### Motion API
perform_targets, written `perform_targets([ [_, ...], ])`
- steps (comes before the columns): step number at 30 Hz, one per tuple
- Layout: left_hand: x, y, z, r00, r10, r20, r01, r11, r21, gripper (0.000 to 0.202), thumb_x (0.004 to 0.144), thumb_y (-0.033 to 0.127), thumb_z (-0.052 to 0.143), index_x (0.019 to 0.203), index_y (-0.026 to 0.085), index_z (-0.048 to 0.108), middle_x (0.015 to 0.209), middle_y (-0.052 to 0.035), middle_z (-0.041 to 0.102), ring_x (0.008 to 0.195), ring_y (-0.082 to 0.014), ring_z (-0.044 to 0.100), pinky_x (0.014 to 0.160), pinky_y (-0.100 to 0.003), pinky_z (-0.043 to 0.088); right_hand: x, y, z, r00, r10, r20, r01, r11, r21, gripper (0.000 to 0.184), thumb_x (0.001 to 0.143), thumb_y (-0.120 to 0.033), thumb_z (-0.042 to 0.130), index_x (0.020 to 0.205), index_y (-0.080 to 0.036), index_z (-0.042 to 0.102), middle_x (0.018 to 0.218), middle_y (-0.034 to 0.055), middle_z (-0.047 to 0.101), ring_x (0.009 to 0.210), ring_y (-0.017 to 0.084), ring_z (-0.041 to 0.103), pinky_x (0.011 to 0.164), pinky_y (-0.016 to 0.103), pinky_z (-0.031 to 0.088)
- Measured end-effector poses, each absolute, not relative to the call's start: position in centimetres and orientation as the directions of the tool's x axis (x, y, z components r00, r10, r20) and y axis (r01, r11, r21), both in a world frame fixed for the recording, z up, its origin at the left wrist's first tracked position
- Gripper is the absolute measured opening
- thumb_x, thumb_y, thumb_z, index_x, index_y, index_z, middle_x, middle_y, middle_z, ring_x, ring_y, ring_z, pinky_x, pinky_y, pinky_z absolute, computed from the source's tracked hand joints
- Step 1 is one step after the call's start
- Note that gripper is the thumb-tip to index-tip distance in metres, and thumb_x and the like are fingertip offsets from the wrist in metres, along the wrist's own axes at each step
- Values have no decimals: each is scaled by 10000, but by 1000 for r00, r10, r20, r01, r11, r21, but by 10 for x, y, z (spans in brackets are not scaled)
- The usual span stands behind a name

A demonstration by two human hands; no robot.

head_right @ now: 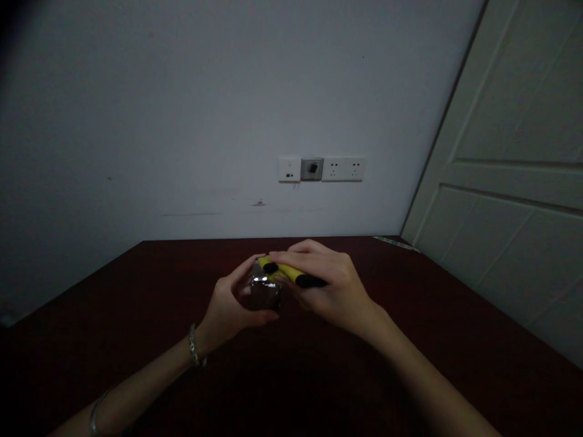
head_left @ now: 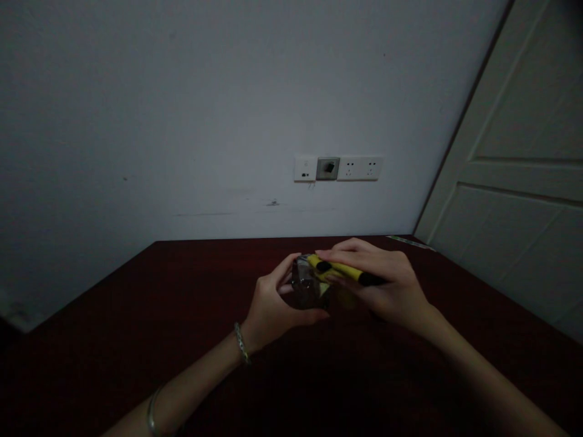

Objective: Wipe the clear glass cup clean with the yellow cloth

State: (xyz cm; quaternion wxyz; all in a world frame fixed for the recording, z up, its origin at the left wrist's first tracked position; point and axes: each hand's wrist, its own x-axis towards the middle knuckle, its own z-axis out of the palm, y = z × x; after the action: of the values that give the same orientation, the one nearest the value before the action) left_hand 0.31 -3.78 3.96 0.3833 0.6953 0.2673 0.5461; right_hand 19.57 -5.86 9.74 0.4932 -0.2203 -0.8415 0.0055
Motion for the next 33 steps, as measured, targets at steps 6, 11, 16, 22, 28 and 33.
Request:
perform_targets([
  [6, 1, -42, 41, 353, 696, 625, 29, -676, 737, 918, 434, 269, 885, 1257, 136, 502, 1168, -144, 645, 1016, -271, 644, 840, -352, 577, 198, -55, 99, -352, 535, 768, 390, 830, -400, 252, 804, -203, 658, 1053, -227, 687, 979, 45, 714, 865, 180, 665, 750, 311, 538],
  [11, 0, -39, 39, 385, 760, 524, -62, -545, 836, 937, 427, 255, 894, 1270, 150, 498, 1184, -144, 636, 1065, -288, 616, 845, -356, 564, 196, -53, 95, -353, 587, 729, 361, 804, -473, 248, 825, -221, 623, 1067, -237, 677, 1039, 34, 701, 930, 184, 656, 814, 320, 522],
  [16, 3, -34, 41, 484, 798, 359, -323, -219, 921, 775, 489, 289, 877, 1177, 126, 560, 1134, -146, 654, 1048, -281, 619, 882, -364, 512, 196, -47, 89, -311, 579, 753, 363, 805, -469, 289, 839, -218, 603, 1120, -262, 652, 1096, 17, 689, 1008, 182, 638, 879, 321, 506],
  [22, 5, -35, 40, 509, 798, 322, -449, -73, 891, 559, 625, 436, 792, 1052, 114, 630, 1061, -139, 666, 993, -266, 625, 864, -355, 475, 195, -42, 86, -259, 582, 771, 406, 790, -460, 282, 828, -221, 604, 1100, -254, 671, 1079, 26, 700, 951, 188, 666, 855, 329, 529],
  [28, -2, -22, 24, 665, 721, 197, -467, 195, 862, 628, 695, 560, 694, 1112, 98, 614, 1024, -174, 660, 864, -270, 653, 728, -369, 508, 197, -41, 85, -229, 582, 780, 465, 770, -438, 267, 821, -222, 610, 1077, -234, 684, 1041, 35, 712, 901, 185, 676, 826, 326, 536],
  [33, -5, -6, 11, 743, 657, 127, -452, 352, 820, 702, 709, 675, 596, 1093, 87, 611, 915, -178, 684, 739, -239, 666, 532, -253, 465, 204, -43, 87, -164, 572, 804, 517, 744, -424, 259, 809, -256, 626, 1055, -212, 695, 998, 46, 723, 835, 189, 687, 789, 328, 548],
])
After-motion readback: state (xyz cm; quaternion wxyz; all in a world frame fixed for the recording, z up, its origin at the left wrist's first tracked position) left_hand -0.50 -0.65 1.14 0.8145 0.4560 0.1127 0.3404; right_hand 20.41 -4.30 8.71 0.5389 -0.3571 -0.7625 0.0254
